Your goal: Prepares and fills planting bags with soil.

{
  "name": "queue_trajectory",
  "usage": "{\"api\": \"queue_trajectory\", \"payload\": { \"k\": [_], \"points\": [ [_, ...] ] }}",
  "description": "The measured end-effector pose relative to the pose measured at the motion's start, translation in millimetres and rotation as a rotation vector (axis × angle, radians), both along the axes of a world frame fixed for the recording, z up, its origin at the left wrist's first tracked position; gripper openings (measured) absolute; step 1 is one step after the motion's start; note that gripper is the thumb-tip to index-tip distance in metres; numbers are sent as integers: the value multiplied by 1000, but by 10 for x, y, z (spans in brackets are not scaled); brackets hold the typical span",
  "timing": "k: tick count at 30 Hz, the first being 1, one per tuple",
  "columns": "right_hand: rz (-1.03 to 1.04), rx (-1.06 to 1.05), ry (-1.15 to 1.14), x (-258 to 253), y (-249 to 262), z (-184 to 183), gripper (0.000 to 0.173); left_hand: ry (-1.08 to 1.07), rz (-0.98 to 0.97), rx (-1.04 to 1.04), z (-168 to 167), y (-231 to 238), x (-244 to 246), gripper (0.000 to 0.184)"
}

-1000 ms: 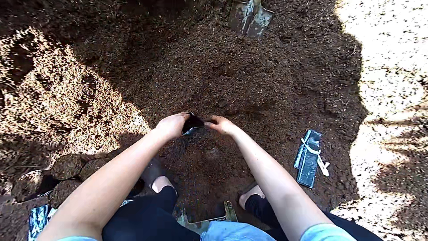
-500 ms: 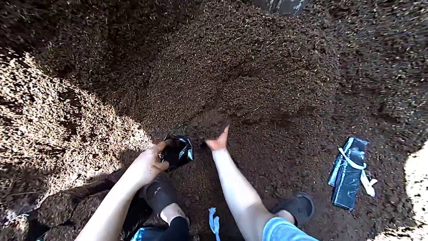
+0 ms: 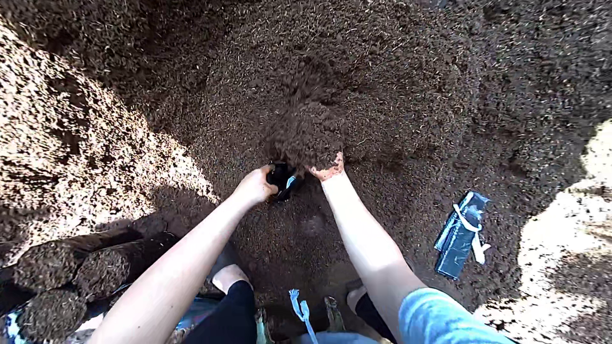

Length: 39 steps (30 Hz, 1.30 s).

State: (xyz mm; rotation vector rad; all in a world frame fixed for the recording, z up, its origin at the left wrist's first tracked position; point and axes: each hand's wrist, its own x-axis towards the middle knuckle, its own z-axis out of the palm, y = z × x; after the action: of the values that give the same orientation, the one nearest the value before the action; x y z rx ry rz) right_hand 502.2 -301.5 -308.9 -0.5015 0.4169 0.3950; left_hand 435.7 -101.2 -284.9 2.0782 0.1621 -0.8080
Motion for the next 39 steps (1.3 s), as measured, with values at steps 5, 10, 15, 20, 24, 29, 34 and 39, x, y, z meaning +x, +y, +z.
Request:
{"api": "queue_trajectory", "payload": {
  "k": [5,10,15,20,24,29,34,39],
  "points": [
    [146,-159,85,-587,-243,418,75,-143,-8,-11,161,-308,4,43],
    [244,-871,-34,-736,-185,671,44,-131,-57,56,276,-487,-134,49],
    [700,-1811,-545,-645,-52,758,41,-221,-61,72,478,-487,-45,62],
    [534,-1538,-509,-434,-333,918,34,-305,-60,85,483,-510,34,73],
    [101,-888,56,-291,-792,286,54,-330,-87,106,343,-473,110,65],
    [-306,-353,289,-17,-938,-666,80,-272,-94,135,334,-511,162,73],
    [-366,-213,243,24,-934,-701,79,-204,-129,157,306,-446,179,65],
    [-430,-13,169,344,-798,-609,83,-188,-163,146,292,-411,203,62]
  ]
}}
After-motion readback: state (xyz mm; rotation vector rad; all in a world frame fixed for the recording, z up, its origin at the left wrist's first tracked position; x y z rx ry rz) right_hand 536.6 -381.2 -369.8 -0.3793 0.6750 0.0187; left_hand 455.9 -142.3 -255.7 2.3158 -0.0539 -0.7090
